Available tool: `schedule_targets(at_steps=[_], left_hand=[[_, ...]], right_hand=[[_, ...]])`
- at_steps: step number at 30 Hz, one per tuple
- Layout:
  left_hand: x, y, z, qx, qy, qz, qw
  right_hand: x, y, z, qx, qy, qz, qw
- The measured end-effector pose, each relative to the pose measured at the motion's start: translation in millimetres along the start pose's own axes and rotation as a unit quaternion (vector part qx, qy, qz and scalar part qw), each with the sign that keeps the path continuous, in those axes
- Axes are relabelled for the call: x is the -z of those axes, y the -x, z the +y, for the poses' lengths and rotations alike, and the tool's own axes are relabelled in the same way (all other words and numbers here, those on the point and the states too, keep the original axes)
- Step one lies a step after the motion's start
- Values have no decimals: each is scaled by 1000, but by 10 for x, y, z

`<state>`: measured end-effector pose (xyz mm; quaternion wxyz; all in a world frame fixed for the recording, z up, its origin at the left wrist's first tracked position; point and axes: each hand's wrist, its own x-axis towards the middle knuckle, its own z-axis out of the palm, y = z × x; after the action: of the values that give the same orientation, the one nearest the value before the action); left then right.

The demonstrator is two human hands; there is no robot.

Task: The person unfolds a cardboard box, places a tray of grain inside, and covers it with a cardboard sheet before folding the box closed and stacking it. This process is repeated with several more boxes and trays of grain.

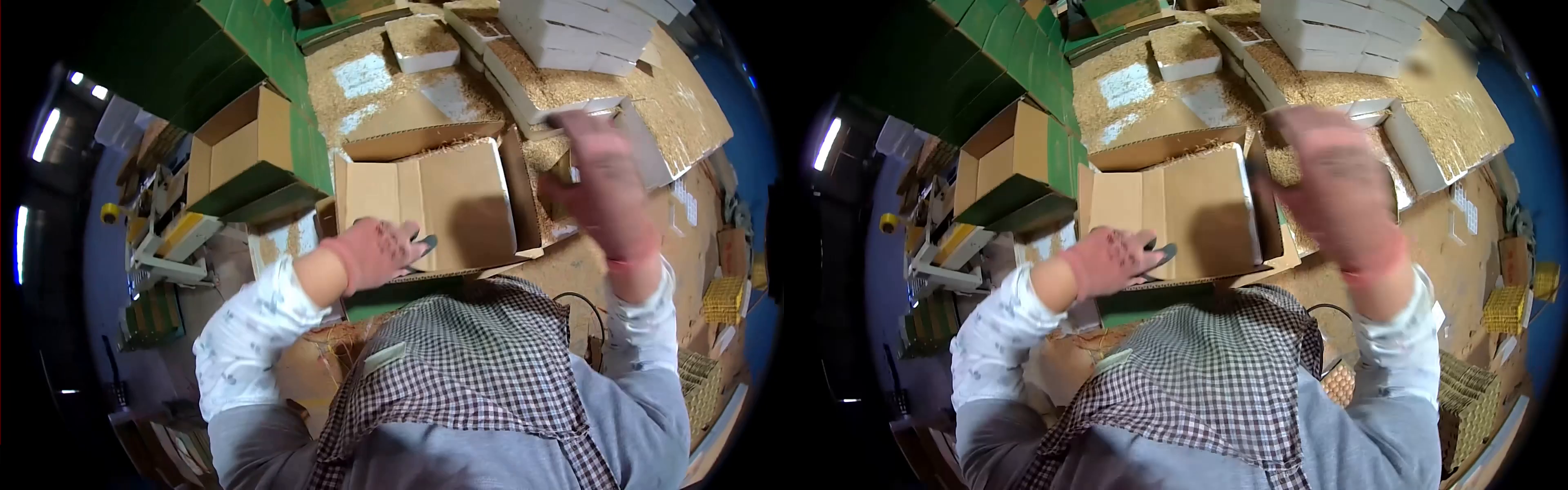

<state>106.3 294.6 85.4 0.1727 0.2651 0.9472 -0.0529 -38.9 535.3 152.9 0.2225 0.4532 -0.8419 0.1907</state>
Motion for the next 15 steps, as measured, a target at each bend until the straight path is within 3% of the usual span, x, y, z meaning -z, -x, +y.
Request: schedule_targets(at_steps=[1, 2, 3, 4, 6, 9, 10, 11, 12, 13, 14, 15], left_hand=[[95, -98, -109, 13, 78, -64, 995], [50, -115, -332, 6, 178, -62, 982], [-19, -110, -509, -3, 281, -60, 958], [15, -138, -552, 0, 287, -62, 956], [113, -211, -576, 150, 6, -220, 964], [-158, -261, -370, 154, -82, -160, 972], [-236, -128, -386, 158, 9, -17, 987], [-203, 76, -442, 163, 12, -16, 986], [-126, 345, -486, 201, 145, 163, 955], [-122, 604, -517, 232, 268, 334, 873], [-243, 806, -528, 323, 166, 288, 886], [-507, 745, -556, 338, 169, 286, 881]], right_hand=[[-238, -30, -67, 100, -84, -19, 991], [-451, -89, -161, 110, 43, -289, 950], [-754, -137, -209, 148, 114, -459, 868], [-1052, -170, -205, 152, 125, -505, 841], [-1432, -304, -231, 111, 161, -652, 733], [-1486, -284, -148, 120, 95, -640, 753], [-1415, -197, -37, 113, 50, -594, 795], [-1143, -209, 41, 155, -6, -469, 870], [-903, -201, 258, 205, -142, -243, 937], [-727, -103, 447, 116, -119, -98, 981], [-319, -134, 370, 55, 59, -206, 975], [-322, -225, 261, -95, 170, -522, 830]])
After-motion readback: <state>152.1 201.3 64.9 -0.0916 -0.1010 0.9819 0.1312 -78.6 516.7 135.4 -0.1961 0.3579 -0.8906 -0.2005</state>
